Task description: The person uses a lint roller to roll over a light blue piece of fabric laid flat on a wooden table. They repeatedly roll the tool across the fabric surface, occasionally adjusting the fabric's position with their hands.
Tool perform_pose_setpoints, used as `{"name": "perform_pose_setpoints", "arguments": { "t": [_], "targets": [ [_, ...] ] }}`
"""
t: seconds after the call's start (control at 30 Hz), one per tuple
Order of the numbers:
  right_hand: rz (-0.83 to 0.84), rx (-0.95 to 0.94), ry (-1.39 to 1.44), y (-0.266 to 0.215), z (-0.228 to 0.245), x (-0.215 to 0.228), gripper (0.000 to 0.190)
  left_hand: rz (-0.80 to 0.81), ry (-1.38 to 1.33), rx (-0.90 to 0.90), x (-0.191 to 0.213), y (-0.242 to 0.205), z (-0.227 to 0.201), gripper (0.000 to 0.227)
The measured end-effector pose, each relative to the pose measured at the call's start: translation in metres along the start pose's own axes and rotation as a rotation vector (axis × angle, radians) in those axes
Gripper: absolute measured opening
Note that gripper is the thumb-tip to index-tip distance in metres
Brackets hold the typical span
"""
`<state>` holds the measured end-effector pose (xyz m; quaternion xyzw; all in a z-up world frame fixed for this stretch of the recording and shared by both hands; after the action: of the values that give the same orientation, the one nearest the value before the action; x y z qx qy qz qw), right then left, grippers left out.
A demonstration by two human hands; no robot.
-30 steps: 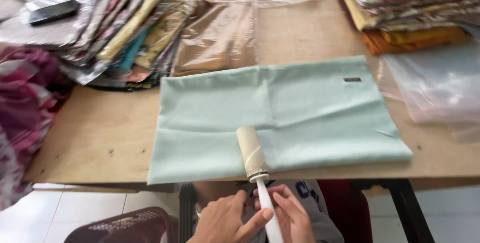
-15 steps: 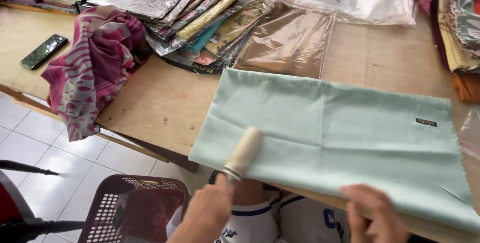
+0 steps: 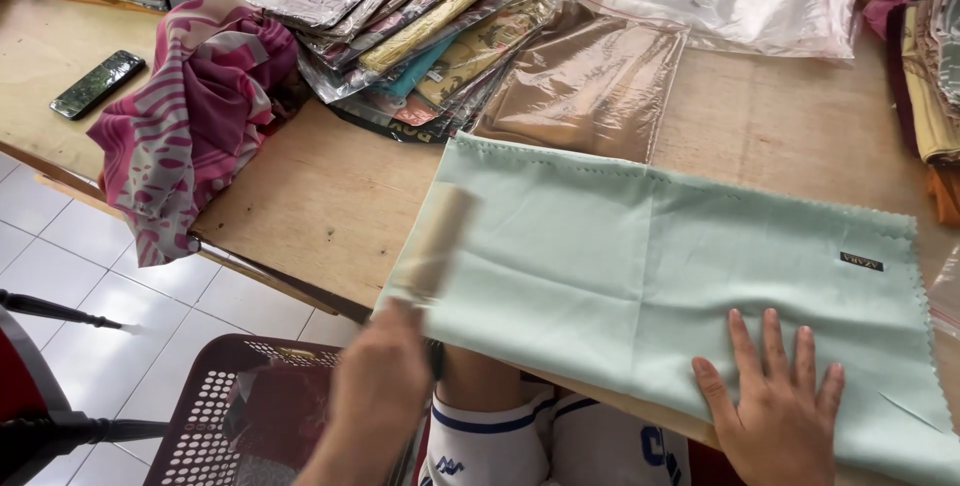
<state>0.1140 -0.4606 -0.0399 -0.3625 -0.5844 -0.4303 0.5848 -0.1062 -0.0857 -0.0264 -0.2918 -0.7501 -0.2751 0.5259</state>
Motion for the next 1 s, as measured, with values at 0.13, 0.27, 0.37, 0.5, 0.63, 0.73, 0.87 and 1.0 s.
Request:
{"name": "perform_pose_setpoints", "arguments": {
  "t": [0.13,0.27,0.37,0.5,0.63,0.73,0.87,1.0],
  "targets": [
    [0.154,-0.099,-0.018,0.002,-0.001,0.000,0.084,0.074,-0.015,-0.291,-0.037,-0.013,-0.107,0.029],
    [0.192,-0.099,-0.053,0.002,0.000,0.000,0.086,0.161,0.088,-0.305,-0.046,0.006,-0.133,0.012],
    [0.198,-0.107,-0.039,0.002,-0.001,0.001,0.086,0.326,0.193,-0.114,-0.040,0.030,-0.103,0.020],
    [0.199,-0.106,-0.026,0.002,0.001,0.001,0.085,0.064,0.345,0.104,-0.034,0.080,-0.023,0.025],
    [0.171,-0.085,-0.037,0.001,0.001,0.004,0.084,0.088,0.307,0.287,-0.007,0.105,0.025,0.032],
    [0.160,-0.078,-0.024,0.001,0.002,0.004,0.084,-0.047,0.177,0.273,0.003,0.103,0.009,0.041],
    [0.176,-0.078,-0.015,0.000,0.004,0.005,0.083,-0.147,0.293,-0.127,-0.020,0.076,-0.106,0.021],
    [0.203,-0.084,-0.010,0.000,0.004,0.005,0.083,-0.064,0.182,-0.345,-0.067,0.058,-0.198,0.015]
  ]
}}
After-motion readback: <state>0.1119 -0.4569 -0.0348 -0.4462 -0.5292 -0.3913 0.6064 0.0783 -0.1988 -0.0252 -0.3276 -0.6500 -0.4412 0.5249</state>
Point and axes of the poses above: each hand's wrist, its own y-axis towards the middle knuckle, its own x-axis out of the back of the hand, z = x × y, the point moved 8 cm from there along y, towards the middle knuckle, and after that the axes turned 7 degrees about -y, right-handed, at the moved point
